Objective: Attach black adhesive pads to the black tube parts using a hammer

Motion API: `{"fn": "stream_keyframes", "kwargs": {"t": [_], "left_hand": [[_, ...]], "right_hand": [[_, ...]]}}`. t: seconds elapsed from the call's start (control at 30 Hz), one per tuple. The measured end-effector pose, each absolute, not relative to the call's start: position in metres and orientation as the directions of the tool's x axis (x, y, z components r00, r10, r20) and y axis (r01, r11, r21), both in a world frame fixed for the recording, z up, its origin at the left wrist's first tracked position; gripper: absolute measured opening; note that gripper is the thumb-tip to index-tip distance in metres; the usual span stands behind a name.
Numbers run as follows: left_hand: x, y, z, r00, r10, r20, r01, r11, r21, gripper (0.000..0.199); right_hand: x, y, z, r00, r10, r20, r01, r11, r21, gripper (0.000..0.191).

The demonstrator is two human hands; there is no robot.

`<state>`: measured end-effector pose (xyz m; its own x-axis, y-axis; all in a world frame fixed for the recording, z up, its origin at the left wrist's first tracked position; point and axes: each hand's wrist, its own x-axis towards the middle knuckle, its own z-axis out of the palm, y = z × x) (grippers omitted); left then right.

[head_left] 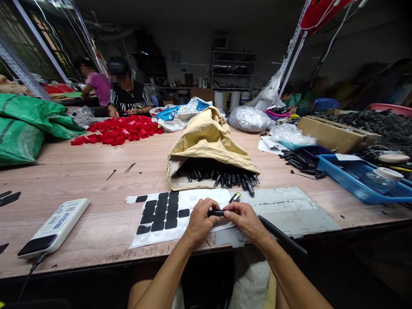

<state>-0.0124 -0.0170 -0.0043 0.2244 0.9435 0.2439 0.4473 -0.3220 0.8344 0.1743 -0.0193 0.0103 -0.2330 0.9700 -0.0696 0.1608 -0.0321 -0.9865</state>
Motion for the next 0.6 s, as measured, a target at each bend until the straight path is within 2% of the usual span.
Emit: {"fn": "stream_keyframes", "kwargs": {"t": [0.13, 0.23, 0.33, 0.43, 0.5, 0.6], "left_hand": [[-0.013, -0.017, -0.005, 0.223, 0.946, 0.237, 0.459, -0.316, 0.830, 0.018], [-0.013, -0.019, -0.002, 0.229, 0.949, 0.219, 0.464, -0.304, 0.832, 0.017], [-0.013, -0.021, 0.002, 0.236, 0.955, 0.182, 0.488, -0.278, 0.827, 0.016], [-0.014, -0.020, 0.005, 0.259, 0.952, 0.166, 0.516, -0.281, 0.809, 0.015], [-0.013, -0.018, 0.007, 0.284, 0.944, 0.170, 0.534, -0.303, 0.789, 0.017], [-0.011, -0.021, 0.014, 0.305, 0.931, 0.200, 0.571, -0.347, 0.744, 0.018]], "right_hand": [[0.171, -0.021, 0.011, -0.198, 0.980, 0.002, 0.284, 0.059, -0.957, 0.028], [0.178, -0.025, 0.019, -0.182, 0.982, 0.052, 0.471, 0.133, -0.872, 0.028], [0.198, -0.027, 0.020, -0.083, 0.972, 0.219, 0.700, 0.213, -0.682, 0.032], [0.219, -0.029, 0.010, -0.008, 0.908, 0.419, 0.897, 0.192, -0.398, 0.028], [0.226, -0.031, 0.001, -0.034, 0.896, 0.444, 0.956, 0.159, -0.248, 0.021], [0.224, -0.034, -0.007, -0.058, 0.885, 0.461, 0.983, 0.131, -0.127, 0.017]]}}
